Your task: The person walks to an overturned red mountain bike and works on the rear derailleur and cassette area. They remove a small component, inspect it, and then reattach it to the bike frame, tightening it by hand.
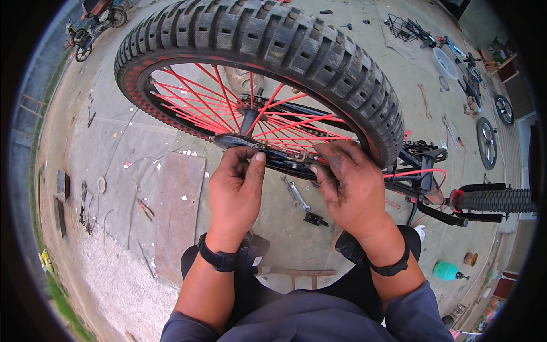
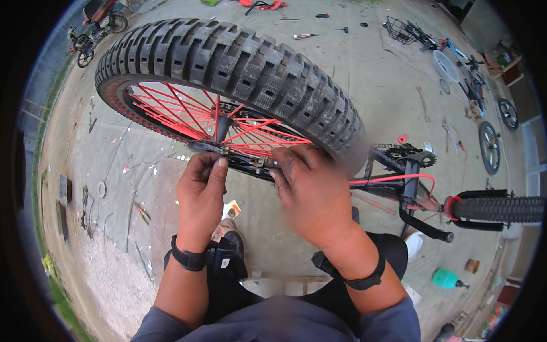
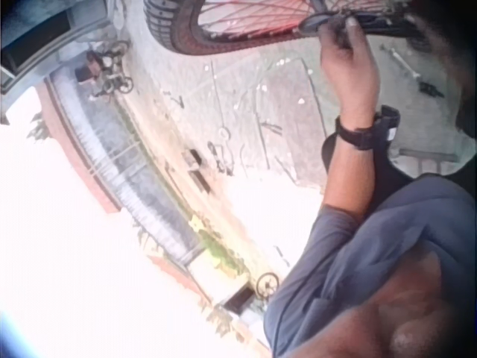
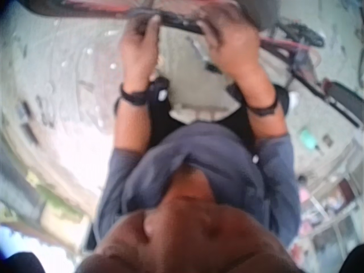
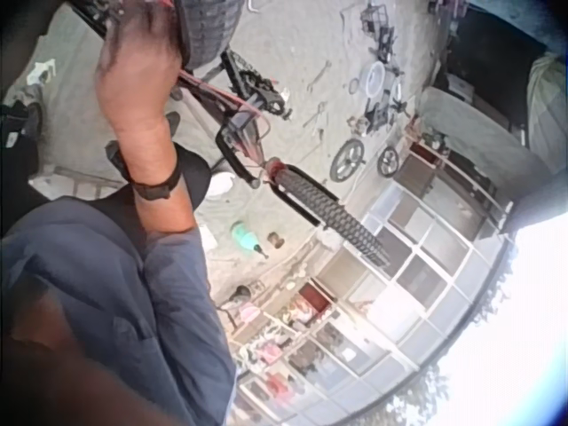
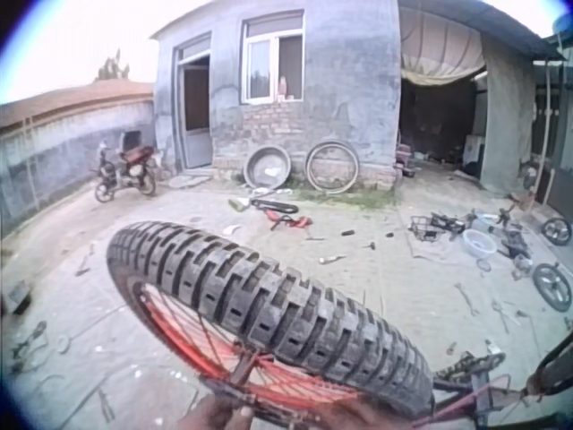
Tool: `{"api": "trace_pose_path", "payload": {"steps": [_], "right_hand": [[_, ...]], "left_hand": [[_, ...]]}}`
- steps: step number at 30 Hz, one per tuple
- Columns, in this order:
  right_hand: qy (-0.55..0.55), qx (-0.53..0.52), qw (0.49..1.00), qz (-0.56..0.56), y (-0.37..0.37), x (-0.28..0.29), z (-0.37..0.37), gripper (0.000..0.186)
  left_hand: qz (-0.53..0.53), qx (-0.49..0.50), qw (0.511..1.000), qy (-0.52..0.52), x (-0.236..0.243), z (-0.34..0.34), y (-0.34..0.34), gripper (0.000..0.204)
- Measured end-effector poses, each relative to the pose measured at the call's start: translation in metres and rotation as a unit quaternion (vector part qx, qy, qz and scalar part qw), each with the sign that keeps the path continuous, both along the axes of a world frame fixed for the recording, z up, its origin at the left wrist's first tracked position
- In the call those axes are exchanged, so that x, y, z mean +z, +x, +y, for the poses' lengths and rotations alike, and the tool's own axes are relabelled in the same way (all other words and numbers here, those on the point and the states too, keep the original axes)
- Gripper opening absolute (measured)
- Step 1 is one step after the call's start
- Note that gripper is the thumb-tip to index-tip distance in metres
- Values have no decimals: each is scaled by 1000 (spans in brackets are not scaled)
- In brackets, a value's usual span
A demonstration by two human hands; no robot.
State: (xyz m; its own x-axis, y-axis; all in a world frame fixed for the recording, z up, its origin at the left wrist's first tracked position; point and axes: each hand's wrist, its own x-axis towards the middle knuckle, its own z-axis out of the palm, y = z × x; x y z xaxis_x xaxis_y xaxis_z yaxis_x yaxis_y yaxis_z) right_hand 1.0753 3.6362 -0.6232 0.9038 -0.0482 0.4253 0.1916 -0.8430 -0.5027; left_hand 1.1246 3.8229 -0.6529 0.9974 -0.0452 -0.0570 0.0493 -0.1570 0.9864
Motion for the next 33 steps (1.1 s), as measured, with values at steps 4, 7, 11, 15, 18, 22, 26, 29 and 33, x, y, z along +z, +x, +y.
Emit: {"api": "trace_pose_path", "payload": {"steps": [4, 7, 11, 15, 18, 22, 26, 29, 33], "right_hand": [[-10, 24, 1000, -13, -10, 4, -10, 36], [-5, 19, 1000, -15, -22, 8, -14, 37], [12, 21, 999, -48, -41, 4, -22, 37], [21, 22, 997, -68, -56, -2, -32, 39], [17, 22, 997, -73, -65, -5, -36, 39], [24, 35, 994, -99, -71, 0, -36, 37], [-5, 90, 987, -130, -54, 15, -19, 34], [-25, 112, 985, -132, -29, 11, -4, 38], [-77, 108, 988, -83, 1, 10, 16, 39]], "left_hand": [[-50, 13, 997, 65, -11, -6, 2, 21], [-88, 38, 989, 116, -10, -12, 3, 22], [-125, 55, 979, 153, -9, -13, 6, 21], [-152, 62, 967, 194, -8, -16, 4, 20], [-161, 73, 959, 221, -8, -19, 3, 20], [-165, 84, 957, 221, -8, -19, 2, 19], [-170, 86, 957, 221, -14, -17, 4, 19], [-162, 85, 960, 212, -13, -18, 5, 19], [-140, 81, 958, 235, -2, -20, 2, 20]]}}
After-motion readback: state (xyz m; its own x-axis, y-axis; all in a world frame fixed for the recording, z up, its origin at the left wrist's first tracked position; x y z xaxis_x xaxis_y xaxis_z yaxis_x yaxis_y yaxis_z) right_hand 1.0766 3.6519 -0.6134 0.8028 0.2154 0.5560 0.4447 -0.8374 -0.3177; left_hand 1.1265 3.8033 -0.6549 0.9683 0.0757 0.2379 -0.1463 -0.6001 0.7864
